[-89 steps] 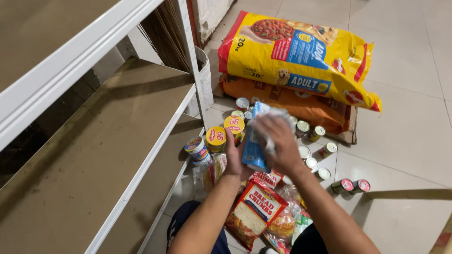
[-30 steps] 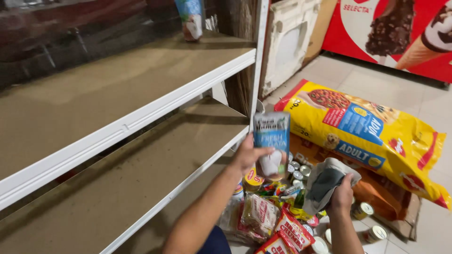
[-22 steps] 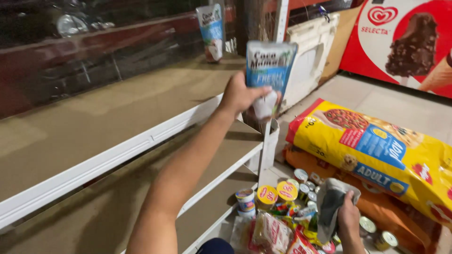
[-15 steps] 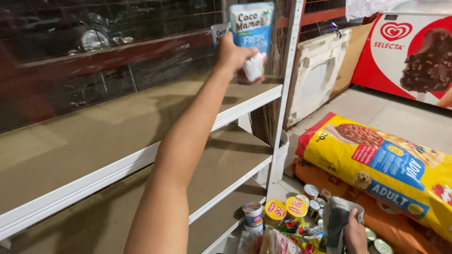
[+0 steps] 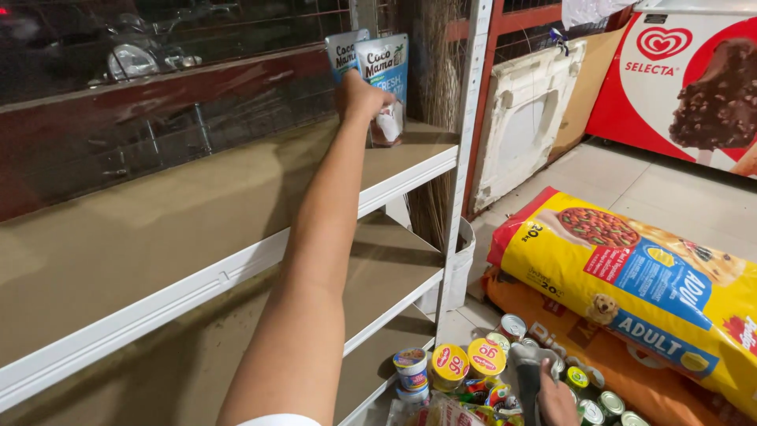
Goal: Wiping down grocery items with a cloth and placing them onto a shelf.
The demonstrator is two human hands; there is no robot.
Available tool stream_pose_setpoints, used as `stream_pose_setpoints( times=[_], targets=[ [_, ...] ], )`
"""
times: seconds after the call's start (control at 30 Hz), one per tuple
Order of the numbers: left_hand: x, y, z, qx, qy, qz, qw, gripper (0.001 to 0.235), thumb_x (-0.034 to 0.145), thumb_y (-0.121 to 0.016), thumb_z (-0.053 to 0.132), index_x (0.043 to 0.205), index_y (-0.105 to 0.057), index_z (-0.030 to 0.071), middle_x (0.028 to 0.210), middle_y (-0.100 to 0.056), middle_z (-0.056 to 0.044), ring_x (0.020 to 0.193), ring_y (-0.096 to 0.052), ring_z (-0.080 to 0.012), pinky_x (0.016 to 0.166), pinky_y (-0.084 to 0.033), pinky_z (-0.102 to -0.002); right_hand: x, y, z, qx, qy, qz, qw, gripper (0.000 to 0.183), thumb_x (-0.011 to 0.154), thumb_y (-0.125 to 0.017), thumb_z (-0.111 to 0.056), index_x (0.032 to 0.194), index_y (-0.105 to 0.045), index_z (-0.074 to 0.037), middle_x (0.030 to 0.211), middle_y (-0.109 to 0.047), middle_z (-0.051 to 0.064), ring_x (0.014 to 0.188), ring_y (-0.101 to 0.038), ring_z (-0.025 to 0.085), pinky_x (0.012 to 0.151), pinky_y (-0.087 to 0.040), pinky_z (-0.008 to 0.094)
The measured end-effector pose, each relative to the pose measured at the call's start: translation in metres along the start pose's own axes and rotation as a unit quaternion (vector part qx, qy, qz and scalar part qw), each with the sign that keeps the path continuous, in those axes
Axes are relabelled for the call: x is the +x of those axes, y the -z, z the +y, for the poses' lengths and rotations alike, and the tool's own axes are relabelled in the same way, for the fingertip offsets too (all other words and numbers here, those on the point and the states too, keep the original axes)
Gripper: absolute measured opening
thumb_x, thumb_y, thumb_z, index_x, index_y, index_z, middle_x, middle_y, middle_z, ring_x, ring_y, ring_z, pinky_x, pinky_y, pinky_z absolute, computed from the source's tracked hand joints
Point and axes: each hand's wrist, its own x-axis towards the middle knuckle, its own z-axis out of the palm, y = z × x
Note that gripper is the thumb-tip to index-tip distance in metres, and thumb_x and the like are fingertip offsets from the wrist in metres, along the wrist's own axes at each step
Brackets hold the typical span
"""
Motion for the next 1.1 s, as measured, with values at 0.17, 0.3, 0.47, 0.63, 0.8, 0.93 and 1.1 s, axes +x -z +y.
stream_pose_setpoints(
  times=[0.17,0.3,0.47,0.63,0.8,0.93,1.1],
  targets=[
    [0.019,-0.009,-0.026,-0.039,-0.021,-0.047,0.998,0.054,0.052,-0.097,0.007,0.096,-0.066,0.0,0.092,-0.078,-0.015,0.083,-0.079,-0.0256,0.075,-0.065,-0.04,0.065,-0.034,0.063,-0.078,0.049,-0.043,0.995,0.102,0.101,-0.022,-0.079,0.119,-0.076,0.007,0.105,-0.07,0.039,0.113,-0.061,0.054,0.101,-0.044,0.052],
    [0.033,-0.018,-0.066,-0.12,0.028,-0.194,0.973,0.064,0.046,-0.091,0.0,0.103,-0.062,0.004,0.097,-0.076,-0.013,0.085,-0.076,-0.0272,0.068,-0.063,-0.048,0.093,-0.047,0.101,-0.224,0.349,-0.055,0.908,0.072,0.097,-0.022,-0.054,0.159,-0.037,-0.019,0.102,-0.07,0.031,0.096,-0.069,0.044,0.087,-0.052,0.047],
    [0.013,-0.016,-0.069,0.098,-0.092,-0.17,0.976,0.089,0.042,-0.102,0.018,0.121,-0.065,0.001,0.109,-0.076,-0.015,0.097,-0.075,-0.0271,0.087,-0.06,-0.037,0.102,-0.053,0.126,-0.344,0.365,-0.085,0.861,0.073,0.09,-0.043,-0.028,0.161,-0.031,-0.027,0.113,-0.07,0.027,0.107,-0.07,0.042,0.094,-0.054,0.044],
    [0.007,-0.015,-0.061,0.203,-0.07,-0.111,0.97,0.091,0.042,-0.103,0.027,0.122,-0.066,0.003,0.117,-0.072,-0.017,0.107,-0.07,-0.0318,0.092,-0.056,-0.039,0.044,-0.022,0.058,-0.192,0.203,-0.145,0.949,0.07,0.094,-0.031,-0.059,0.143,-0.059,-0.018,0.118,-0.073,0.027,0.116,-0.066,0.041,0.102,-0.049,0.043],
    [0.0,-0.012,-0.053,0.215,-0.043,-0.091,0.971,0.083,0.046,-0.101,0.03,0.12,-0.071,0.008,0.122,-0.073,-0.016,0.112,-0.07,-0.0318,0.098,-0.056,-0.039,0.005,-0.002,0.024,-0.088,0.038,-0.145,0.985,0.086,0.095,-0.035,-0.073,0.125,-0.076,-0.004,0.118,-0.075,0.027,0.119,-0.068,0.039,0.105,-0.052,0.043],
    [-0.008,-0.006,-0.047,0.184,-0.028,-0.091,0.978,0.084,0.046,-0.1,0.029,0.122,-0.069,0.009,0.127,-0.07,-0.016,0.116,-0.068,-0.0318,0.101,-0.055,-0.039,0.003,0.002,0.032,-0.11,0.059,-0.148,0.981,0.083,0.096,-0.033,-0.073,0.132,-0.071,-0.009,0.13,-0.071,0.027,0.132,-0.061,0.042,0.113,-0.043,0.04],
    [0.001,-0.012,-0.06,0.181,-0.032,-0.088,0.979,0.088,0.045,-0.1,0.028,0.125,-0.067,0.01,0.13,-0.068,-0.016,0.119,-0.065,-0.0333,0.102,-0.053,-0.04,-0.001,0.013,0.047,-0.086,0.104,-0.141,0.981,0.075,0.093,-0.04,-0.068,0.136,-0.066,-0.012,0.132,-0.071,0.024,0.135,-0.059,0.039,0.113,-0.042,0.039]
  ],
)
